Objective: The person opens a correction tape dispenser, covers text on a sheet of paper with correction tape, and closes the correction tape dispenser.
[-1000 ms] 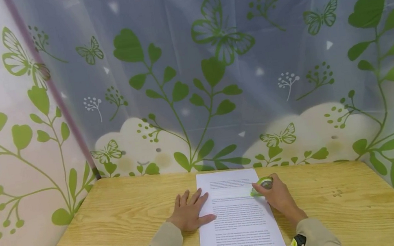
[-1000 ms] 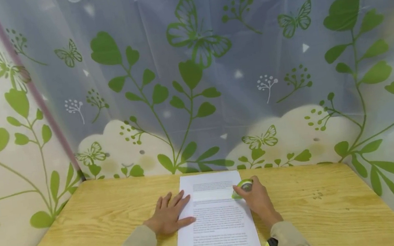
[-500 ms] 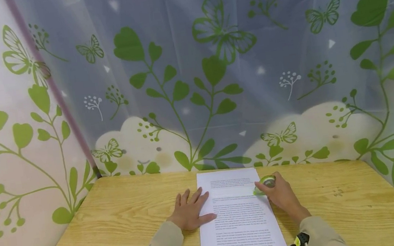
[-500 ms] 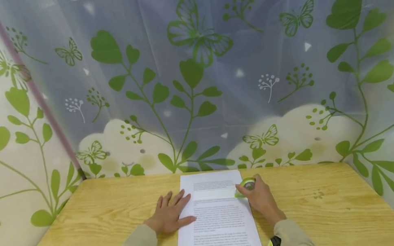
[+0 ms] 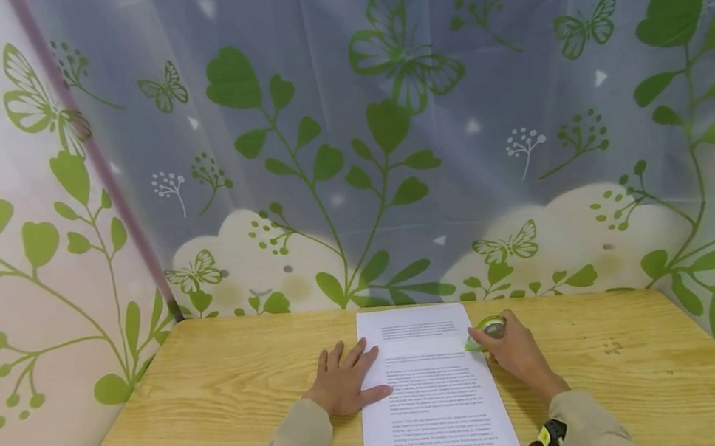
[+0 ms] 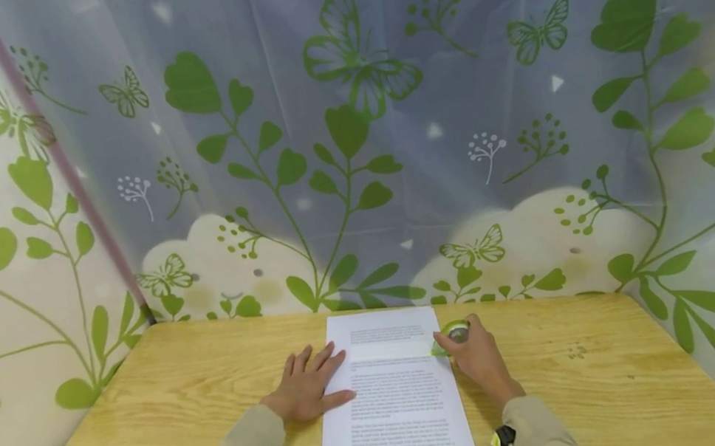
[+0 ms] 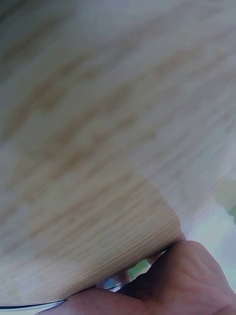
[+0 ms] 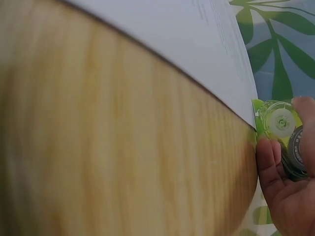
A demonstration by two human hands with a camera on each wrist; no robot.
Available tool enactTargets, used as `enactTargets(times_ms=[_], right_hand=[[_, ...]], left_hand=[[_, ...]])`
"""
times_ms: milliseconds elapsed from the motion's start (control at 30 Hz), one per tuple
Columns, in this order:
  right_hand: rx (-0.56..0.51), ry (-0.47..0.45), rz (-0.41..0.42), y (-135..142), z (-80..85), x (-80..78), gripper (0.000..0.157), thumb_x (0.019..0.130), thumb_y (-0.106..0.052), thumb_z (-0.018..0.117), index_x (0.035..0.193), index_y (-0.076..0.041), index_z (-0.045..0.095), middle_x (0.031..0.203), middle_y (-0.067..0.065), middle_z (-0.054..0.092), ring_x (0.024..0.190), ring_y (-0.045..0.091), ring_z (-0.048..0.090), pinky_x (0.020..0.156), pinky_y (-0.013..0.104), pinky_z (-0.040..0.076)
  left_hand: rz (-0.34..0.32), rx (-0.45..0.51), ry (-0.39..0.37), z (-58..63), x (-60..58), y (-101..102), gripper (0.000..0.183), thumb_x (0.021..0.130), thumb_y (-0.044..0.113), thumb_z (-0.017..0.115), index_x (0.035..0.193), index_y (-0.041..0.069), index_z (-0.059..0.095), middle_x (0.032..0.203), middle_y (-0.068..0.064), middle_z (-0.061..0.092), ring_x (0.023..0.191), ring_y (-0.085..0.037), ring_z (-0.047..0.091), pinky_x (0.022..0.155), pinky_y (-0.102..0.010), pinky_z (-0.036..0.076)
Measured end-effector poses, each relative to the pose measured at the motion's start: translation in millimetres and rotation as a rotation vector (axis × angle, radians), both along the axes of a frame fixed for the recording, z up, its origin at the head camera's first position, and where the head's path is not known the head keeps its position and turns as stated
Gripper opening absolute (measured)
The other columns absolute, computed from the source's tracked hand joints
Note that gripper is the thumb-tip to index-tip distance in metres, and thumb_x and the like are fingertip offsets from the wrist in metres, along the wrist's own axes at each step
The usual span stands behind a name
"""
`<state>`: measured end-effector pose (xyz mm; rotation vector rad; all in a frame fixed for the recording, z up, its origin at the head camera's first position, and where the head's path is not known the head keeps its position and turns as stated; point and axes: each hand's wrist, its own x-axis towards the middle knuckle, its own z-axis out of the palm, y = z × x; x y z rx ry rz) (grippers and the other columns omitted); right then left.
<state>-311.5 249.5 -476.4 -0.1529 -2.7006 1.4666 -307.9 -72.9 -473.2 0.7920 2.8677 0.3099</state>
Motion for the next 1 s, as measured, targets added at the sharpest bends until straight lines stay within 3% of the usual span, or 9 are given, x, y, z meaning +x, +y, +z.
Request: enactTargets(times_ms=[400, 667, 767, 900, 1000], right_hand=[[-0.023, -0.003, -0.019, 2.5, 2.2, 1.6, 0.056, 0.089, -0.04, 0.066, 0.115, 0.001, 0.037, 0.083, 0.012, 0.059, 0.062, 0.016, 0.056, 0.054, 0.028, 0.044], [-0.054, 0.003, -0.035, 7.2, -2.4, 1.7, 0.063, 0.088, -0.048, 0.065, 0.115, 0.001, 0.038, 0.083, 0.011, 0.059, 0.064, 0.016, 0.058, 0.056, 0.029, 0.045], [-0.202, -0.013, -0.081, 14.2, -5.4, 2.2, 0.067, 0.088, -0.052, 0.062, 0.119, 0.002, 0.039, 0.085, 0.01, 0.06, 0.065, 0.015, 0.061, 0.06, 0.027, 0.049], [-0.505, -0.035, -0.158, 21.9, -5.0, 3.8, 0.069, 0.088, -0.056, 0.058, 0.123, 0.0, 0.038, 0.088, 0.007, 0.056, 0.069, 0.013, 0.061, 0.066, 0.025, 0.053], [-0.618, -0.041, -0.196, 21.2, -2.5, 4.8, 0.068, 0.087, -0.056, 0.06, 0.121, -0.003, 0.037, 0.087, 0.004, 0.055, 0.069, 0.01, 0.059, 0.066, 0.024, 0.053]], left_hand=[[-0.006, 0.032, 0.034, -23.9, -16.7, -2.1, 0.084, 0.087, 0.074, 0.037, 0.153, 0.023, 0.025, 0.158, -0.005, 0.017, 0.14, -0.045, 0.009, 0.107, -0.063, 0.003], [-0.011, 0.036, 0.034, -20.6, -15.2, -2.0, 0.082, 0.088, 0.072, 0.039, 0.152, 0.021, 0.027, 0.158, -0.006, 0.018, 0.139, -0.046, 0.011, 0.107, -0.064, 0.004], [-0.021, 0.036, 0.022, -14.7, -10.7, -1.2, 0.08, 0.09, 0.068, 0.041, 0.152, 0.019, 0.027, 0.157, -0.008, 0.018, 0.138, -0.048, 0.011, 0.107, -0.064, 0.004], [-0.03, 0.042, 0.0, -4.6, -3.8, -0.9, 0.078, 0.092, 0.064, 0.043, 0.151, 0.015, 0.029, 0.156, -0.012, 0.02, 0.137, -0.049, 0.012, 0.106, -0.064, 0.006], [-0.029, 0.038, 0.002, 1.4, 0.0, -1.1, 0.077, 0.093, 0.062, 0.044, 0.15, 0.014, 0.03, 0.156, -0.013, 0.021, 0.137, -0.049, 0.014, 0.106, -0.065, 0.008]])
